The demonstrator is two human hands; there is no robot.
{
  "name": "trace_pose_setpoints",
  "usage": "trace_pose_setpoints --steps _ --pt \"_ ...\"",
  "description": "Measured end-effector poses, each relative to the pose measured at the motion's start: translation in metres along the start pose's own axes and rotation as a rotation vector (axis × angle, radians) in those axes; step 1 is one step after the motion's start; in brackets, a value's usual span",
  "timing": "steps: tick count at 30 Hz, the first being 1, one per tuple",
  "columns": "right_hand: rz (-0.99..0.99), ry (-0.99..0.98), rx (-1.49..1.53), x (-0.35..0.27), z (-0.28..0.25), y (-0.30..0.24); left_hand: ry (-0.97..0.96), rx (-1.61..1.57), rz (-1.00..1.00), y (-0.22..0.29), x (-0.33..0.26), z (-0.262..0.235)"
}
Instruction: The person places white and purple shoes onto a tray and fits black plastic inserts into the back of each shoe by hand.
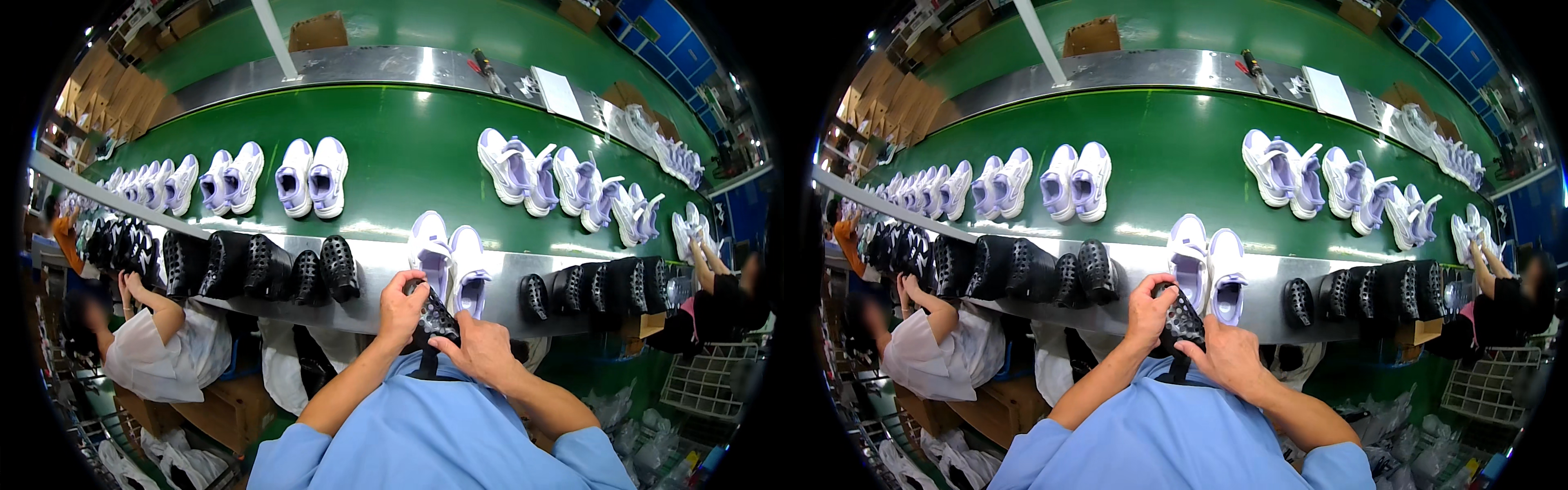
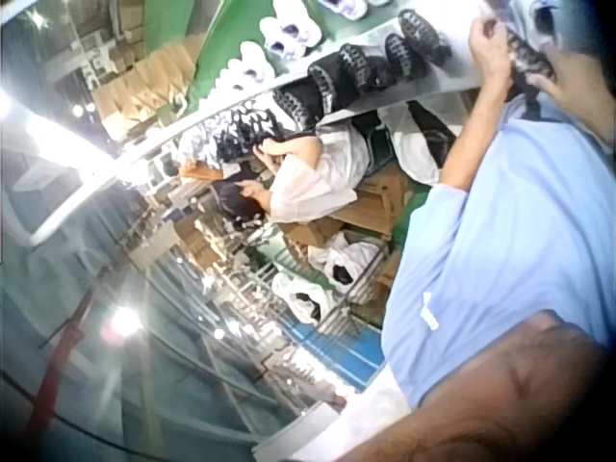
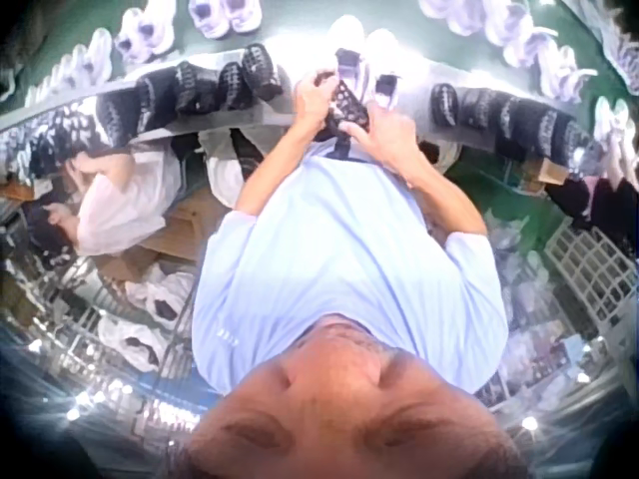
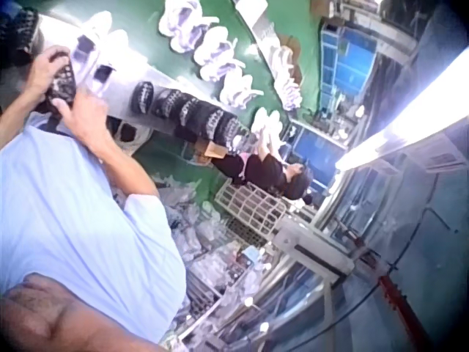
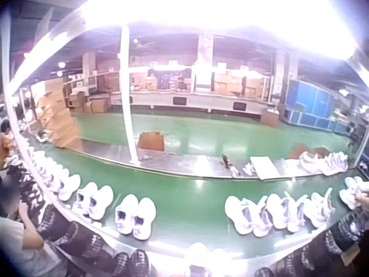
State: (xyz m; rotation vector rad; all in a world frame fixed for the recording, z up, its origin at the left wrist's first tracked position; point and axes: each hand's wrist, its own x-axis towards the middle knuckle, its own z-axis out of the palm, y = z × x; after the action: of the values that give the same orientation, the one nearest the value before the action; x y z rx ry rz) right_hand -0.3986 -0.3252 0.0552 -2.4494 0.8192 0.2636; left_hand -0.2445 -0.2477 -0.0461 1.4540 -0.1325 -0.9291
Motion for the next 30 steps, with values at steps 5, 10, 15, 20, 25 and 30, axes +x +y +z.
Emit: trace_pose_setpoints --steps 5,10,15,20,25,30 --pt "0.08 0.003 0.264 0.014 -0.001 0.037 0.059 0.108 0.059 -0.009 0.015 0.022" --pt "0.024 0.015 0.25 0.027 -0.013 0.061 0.145 0.498 0.201 -0.016 0.023 0.032" --pt "-0.015 0.021 0.062 0.046 -0.008 0.062 0.14 0.976 0.597 -0.009 0.069 0.014" --pt "-0.089 0.155 -0.16 0.068 0.007 0.06 -0.297 0.932 0.657 -0.019 0.095 0.012" --pt "-0.102 0.315 -0.159 0.084 0.084 0.07 -0.327 0.889 0.585 -0.022 0.087 0.02" --pt "-0.272 0.458 -0.154 0.072 0.103 0.068 -0.337 0.857 0.428 -0.035 0.086 -0.005"
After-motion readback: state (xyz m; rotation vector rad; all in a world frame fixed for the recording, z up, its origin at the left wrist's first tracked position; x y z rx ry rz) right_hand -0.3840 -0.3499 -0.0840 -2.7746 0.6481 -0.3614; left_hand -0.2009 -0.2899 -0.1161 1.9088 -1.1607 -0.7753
